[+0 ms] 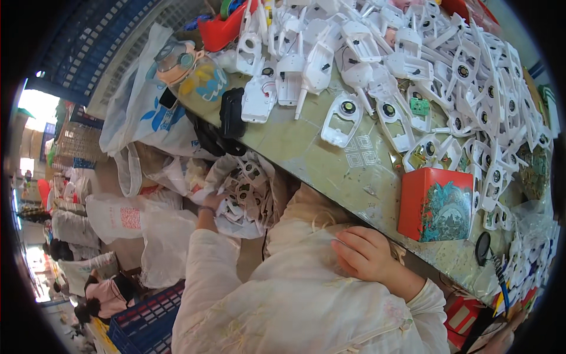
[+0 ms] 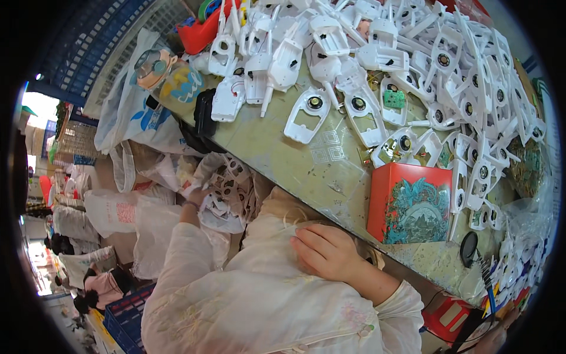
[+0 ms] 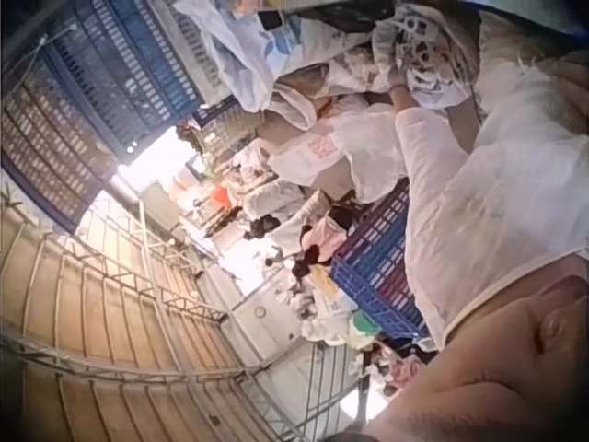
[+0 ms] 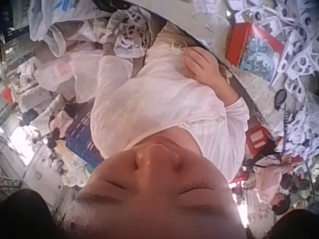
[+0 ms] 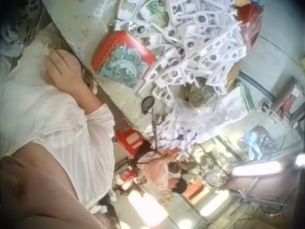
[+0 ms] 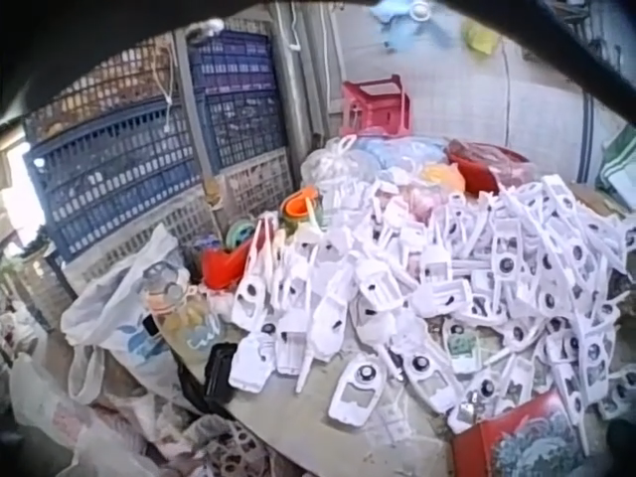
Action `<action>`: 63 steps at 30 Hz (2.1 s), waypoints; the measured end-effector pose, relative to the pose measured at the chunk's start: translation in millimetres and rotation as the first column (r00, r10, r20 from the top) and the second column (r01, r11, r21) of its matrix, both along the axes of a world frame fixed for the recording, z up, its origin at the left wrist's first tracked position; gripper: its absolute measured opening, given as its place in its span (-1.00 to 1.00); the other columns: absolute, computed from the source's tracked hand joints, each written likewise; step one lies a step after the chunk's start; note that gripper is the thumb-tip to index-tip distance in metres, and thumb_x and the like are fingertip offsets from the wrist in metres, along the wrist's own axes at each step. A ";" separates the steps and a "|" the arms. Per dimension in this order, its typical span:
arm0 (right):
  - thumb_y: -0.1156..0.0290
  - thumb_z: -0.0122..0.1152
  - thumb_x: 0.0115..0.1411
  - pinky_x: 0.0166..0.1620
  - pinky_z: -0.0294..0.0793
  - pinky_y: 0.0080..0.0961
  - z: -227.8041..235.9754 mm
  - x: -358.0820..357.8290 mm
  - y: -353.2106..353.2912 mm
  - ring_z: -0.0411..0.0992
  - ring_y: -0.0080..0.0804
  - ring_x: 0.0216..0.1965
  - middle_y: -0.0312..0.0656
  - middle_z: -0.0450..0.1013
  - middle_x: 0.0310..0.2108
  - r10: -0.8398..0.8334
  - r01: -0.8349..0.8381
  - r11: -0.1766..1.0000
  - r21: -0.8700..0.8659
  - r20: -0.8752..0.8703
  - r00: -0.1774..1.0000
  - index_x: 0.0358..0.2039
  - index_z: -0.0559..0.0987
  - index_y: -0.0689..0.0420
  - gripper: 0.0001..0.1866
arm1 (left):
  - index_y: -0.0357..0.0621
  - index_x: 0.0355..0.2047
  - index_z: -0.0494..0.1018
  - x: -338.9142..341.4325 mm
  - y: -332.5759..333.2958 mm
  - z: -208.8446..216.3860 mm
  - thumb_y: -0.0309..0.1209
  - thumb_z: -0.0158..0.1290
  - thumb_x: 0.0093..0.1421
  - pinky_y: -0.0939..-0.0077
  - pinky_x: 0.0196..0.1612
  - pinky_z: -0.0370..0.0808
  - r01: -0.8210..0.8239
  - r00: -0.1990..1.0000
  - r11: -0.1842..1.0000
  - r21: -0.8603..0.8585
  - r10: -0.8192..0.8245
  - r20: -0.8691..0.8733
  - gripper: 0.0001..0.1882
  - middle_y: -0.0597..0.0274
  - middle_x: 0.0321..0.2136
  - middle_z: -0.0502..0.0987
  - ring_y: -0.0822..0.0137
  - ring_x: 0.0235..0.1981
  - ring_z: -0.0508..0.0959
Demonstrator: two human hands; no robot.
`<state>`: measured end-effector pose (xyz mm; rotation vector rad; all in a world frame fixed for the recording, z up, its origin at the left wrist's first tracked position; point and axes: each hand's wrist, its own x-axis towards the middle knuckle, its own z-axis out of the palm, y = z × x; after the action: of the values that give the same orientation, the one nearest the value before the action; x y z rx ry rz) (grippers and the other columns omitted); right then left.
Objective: Soldering electronic components and wires onto small circuit boards for toy assembly.
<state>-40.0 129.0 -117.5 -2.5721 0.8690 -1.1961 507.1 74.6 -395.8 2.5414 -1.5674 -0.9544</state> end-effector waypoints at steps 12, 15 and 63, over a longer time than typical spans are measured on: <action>0.47 0.29 -0.18 -0.26 0.55 -0.44 -11.8 -8.5 7.7 0.48 -0.27 -0.25 -0.17 0.46 -0.21 -0.098 0.096 0.995 0.030 0.071 0.993 -0.24 0.55 0.18 -0.62 | -0.30 0.05 0.29 -243.5 -81.4 240.2 -0.64 -0.02 0.17 0.43 0.06 0.32 -0.426 0.861 0.154 -0.891 -0.232 -0.452 -0.60 0.09 0.05 0.34 0.25 0.03 0.38; 0.47 0.29 -0.19 -0.26 0.55 -0.45 -9.7 -8.4 10.1 0.49 -0.28 -0.26 -0.16 0.46 -0.21 -0.082 0.083 0.997 -0.003 0.068 0.994 -0.23 0.55 0.19 -0.60 | -0.28 -0.20 0.48 -304.7 -92.7 312.7 -0.62 0.04 0.13 0.43 0.01 0.35 -0.022 0.768 0.208 -0.978 -0.623 -0.150 -0.79 0.08 -0.16 0.49 0.21 -0.09 0.46; 0.60 0.33 -0.03 -0.39 0.43 -0.48 84.7 -26.7 -20.4 0.48 -0.31 -0.42 -0.20 0.50 -0.39 -0.228 0.163 0.969 0.186 0.420 0.878 -0.22 0.61 0.11 -0.70 | -0.24 -0.17 0.53 -394.6 -17.5 339.6 -0.61 0.19 0.00 0.57 -0.24 0.47 0.184 0.168 0.750 -0.635 -0.661 -0.731 -0.68 0.11 -0.32 0.60 0.35 -0.31 0.58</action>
<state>-66.8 108.6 -32.8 -2.0106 1.0756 -1.6184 112.6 57.1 -56.2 0.7091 -1.6961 -1.5128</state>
